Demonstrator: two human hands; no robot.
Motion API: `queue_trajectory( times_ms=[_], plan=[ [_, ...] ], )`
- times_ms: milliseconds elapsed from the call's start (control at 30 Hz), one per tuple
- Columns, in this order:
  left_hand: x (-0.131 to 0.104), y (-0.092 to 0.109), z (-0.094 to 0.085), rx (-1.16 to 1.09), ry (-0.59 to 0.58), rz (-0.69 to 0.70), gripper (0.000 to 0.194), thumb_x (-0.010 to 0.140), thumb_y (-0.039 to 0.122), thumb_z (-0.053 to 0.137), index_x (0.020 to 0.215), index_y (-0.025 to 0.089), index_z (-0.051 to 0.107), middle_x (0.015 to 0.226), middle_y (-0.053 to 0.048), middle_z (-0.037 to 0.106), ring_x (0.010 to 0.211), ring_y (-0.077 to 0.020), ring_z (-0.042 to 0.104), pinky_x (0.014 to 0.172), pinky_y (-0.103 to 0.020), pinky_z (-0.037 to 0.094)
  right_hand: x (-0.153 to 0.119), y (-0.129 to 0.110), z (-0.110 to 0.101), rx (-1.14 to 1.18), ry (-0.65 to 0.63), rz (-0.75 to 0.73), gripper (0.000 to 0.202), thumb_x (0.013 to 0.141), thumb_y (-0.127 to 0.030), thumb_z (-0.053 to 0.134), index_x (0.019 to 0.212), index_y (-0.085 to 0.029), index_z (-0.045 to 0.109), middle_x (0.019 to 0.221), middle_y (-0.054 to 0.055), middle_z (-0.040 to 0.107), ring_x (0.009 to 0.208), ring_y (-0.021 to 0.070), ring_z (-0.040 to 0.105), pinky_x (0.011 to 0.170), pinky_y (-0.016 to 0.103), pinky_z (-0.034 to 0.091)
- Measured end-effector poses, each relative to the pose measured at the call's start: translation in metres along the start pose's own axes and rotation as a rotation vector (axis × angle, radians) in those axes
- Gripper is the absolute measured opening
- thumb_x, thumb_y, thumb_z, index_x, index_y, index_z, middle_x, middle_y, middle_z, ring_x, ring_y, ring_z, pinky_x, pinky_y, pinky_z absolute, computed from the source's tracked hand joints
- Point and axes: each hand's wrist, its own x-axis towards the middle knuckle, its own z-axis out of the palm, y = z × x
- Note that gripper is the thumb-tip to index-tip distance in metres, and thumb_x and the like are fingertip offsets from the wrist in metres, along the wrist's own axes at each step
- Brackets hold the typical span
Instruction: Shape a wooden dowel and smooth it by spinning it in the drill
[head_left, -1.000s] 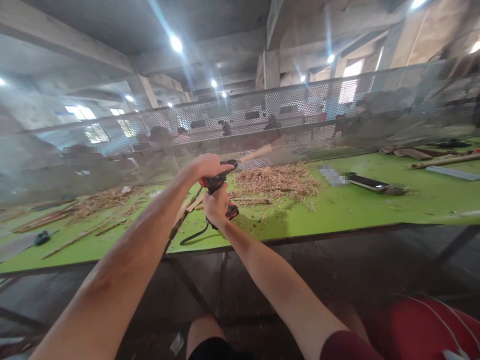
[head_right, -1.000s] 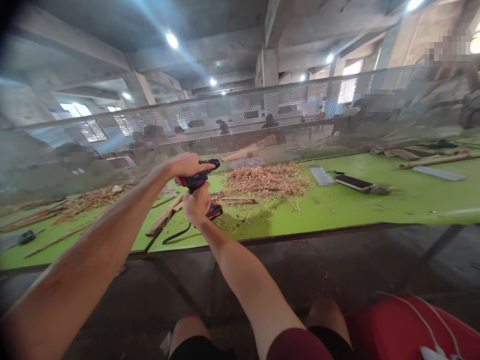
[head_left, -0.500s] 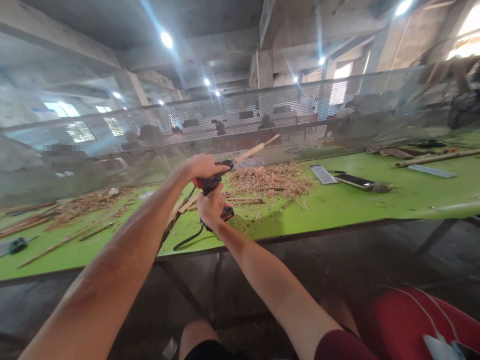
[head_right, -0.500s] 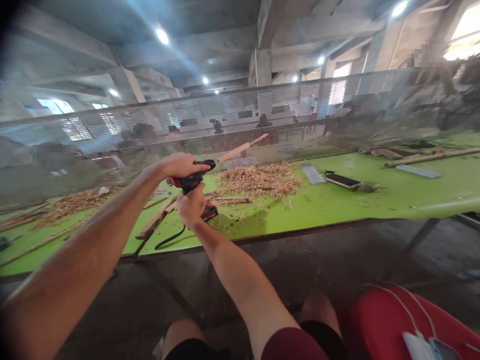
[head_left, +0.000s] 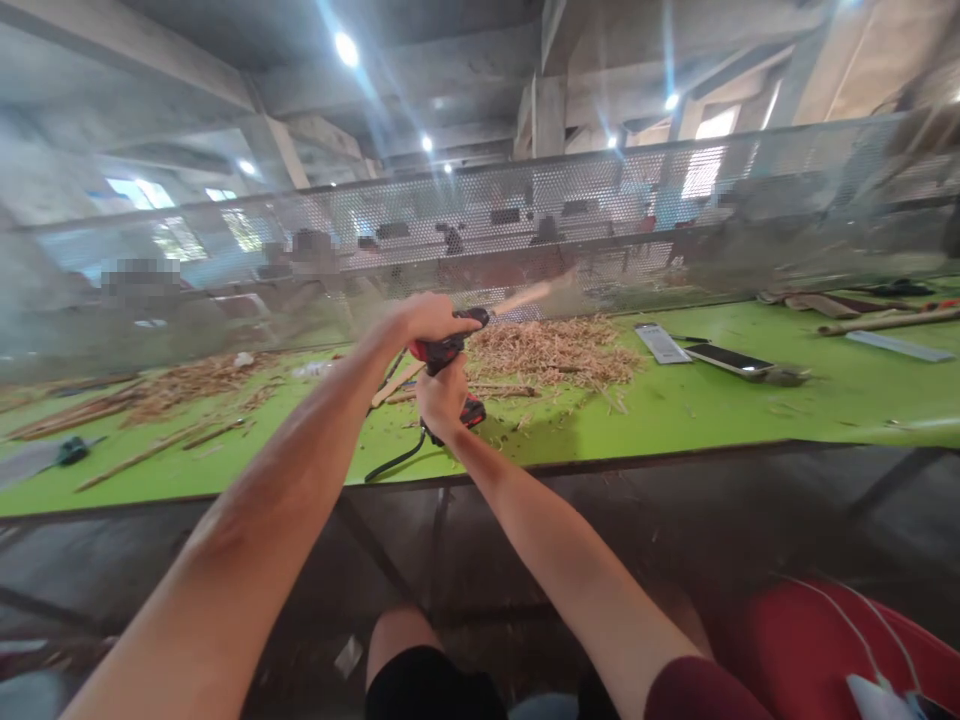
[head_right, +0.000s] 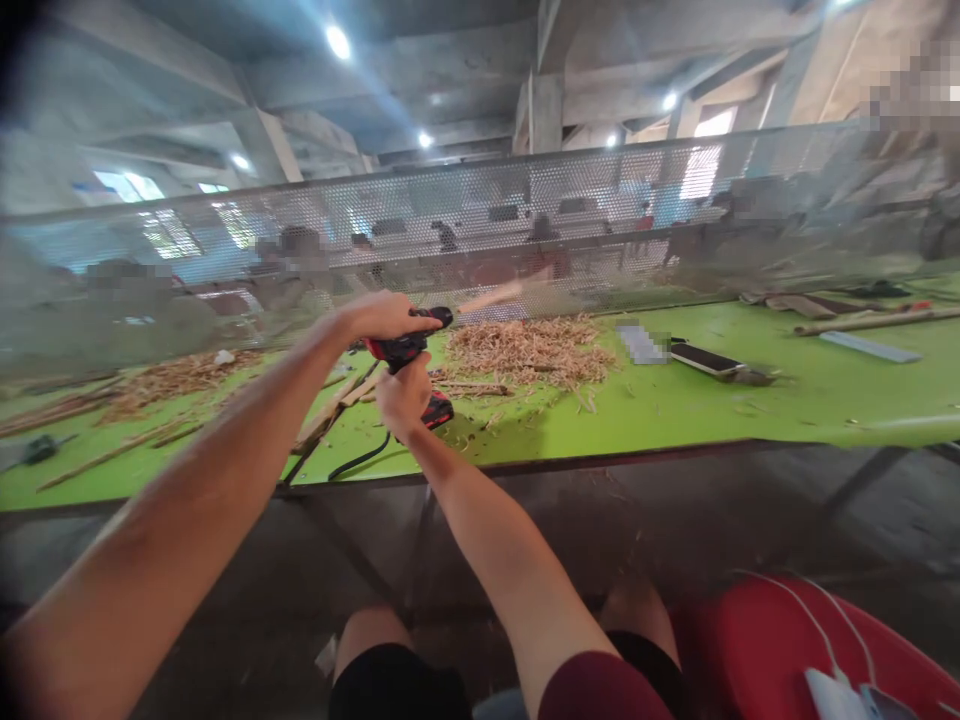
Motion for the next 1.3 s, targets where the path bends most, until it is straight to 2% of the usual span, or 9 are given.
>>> queue_trajectory(
  times_ms=[367,700,1000,1300],
  plan=[
    [0.009,0.002,0.009,-0.023,-0.027,0.044,0.075,0.089,0.080,0.042,0.093,0.014,0.078,0.090,-0.017,0.075,0.073,-0.0250,0.068,0.059,-0.032,0.041,0.003,0.010,0.001,0.039,0.037,0.001,0.038,0.084,-0.017,0.062,0.121,-0.013,0.053,0.099,0.019,0.076,0.097,0.0353,0.075,0.083,0.040,0.056],
    [0.013,-0.001,0.016,0.002,-0.035,0.053,0.076,0.092,0.078,0.039,0.098,0.012,0.077,0.098,-0.019,0.076,0.077,-0.0246,0.068,0.059,-0.032,0.040,0.006,0.017,0.008,0.060,0.035,-0.008,0.037,0.083,-0.017,0.057,0.120,-0.014,0.050,0.099,0.018,0.074,0.093,0.0336,0.073,0.081,0.041,0.055],
    [0.012,-0.002,0.009,-0.007,-0.015,0.039,0.074,0.093,0.077,0.042,0.103,0.013,0.078,0.093,-0.018,0.076,0.079,-0.0249,0.068,0.061,-0.031,0.040,0.009,0.013,0.011,0.044,0.046,-0.022,0.035,0.086,-0.019,0.057,0.120,-0.015,0.050,0.098,0.017,0.073,0.094,0.0329,0.073,0.083,0.042,0.056],
    [0.013,-0.001,0.012,-0.049,-0.036,0.047,0.075,0.092,0.077,0.042,0.101,0.012,0.077,0.086,-0.017,0.073,0.072,-0.0245,0.065,0.059,-0.033,0.041,0.009,0.016,0.011,0.043,0.050,-0.015,0.038,0.085,-0.018,0.059,0.121,-0.015,0.050,0.101,0.018,0.073,0.097,0.0340,0.073,0.086,0.044,0.056]
  ],
)
